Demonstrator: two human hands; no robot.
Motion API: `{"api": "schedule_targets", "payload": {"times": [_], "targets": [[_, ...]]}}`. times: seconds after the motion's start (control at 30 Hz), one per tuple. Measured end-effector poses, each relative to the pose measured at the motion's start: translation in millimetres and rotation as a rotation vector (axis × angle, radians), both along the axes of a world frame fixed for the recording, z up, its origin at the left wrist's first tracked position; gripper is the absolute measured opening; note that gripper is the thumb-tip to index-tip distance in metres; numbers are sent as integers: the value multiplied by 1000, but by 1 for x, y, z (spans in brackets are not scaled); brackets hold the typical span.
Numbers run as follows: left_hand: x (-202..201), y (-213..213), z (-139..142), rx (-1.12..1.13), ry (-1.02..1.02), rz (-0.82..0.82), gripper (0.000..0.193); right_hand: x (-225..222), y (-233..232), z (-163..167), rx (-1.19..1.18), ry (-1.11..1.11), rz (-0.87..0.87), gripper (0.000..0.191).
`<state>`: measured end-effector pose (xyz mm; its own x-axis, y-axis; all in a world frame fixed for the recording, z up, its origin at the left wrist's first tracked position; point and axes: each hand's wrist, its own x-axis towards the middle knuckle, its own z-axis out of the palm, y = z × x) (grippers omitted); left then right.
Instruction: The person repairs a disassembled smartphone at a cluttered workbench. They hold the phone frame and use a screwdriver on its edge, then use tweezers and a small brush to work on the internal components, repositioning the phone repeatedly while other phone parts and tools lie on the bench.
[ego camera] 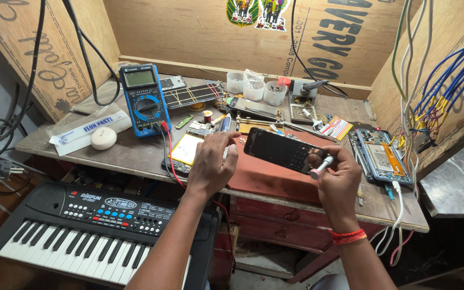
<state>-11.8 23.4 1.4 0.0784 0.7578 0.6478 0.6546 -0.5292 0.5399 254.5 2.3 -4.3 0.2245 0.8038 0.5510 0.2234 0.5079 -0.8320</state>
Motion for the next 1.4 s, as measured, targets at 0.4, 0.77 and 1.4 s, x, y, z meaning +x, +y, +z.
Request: {"api": "schedule_targets", "payload": {"times": [0.4, 0.77, 1.4], "targets": [[-1, -1, 0, 38, 2, -20, 40, 0, 1, -4, 28, -65, 9, 14], [-1, 0, 0, 43, -11, -31, 38, -3, -2, -1, 5, -214, -90, 12], [-1, -1, 1, 42, -27, -48, 40, -2, 0, -4, 27, -84, -1, 16]]}}
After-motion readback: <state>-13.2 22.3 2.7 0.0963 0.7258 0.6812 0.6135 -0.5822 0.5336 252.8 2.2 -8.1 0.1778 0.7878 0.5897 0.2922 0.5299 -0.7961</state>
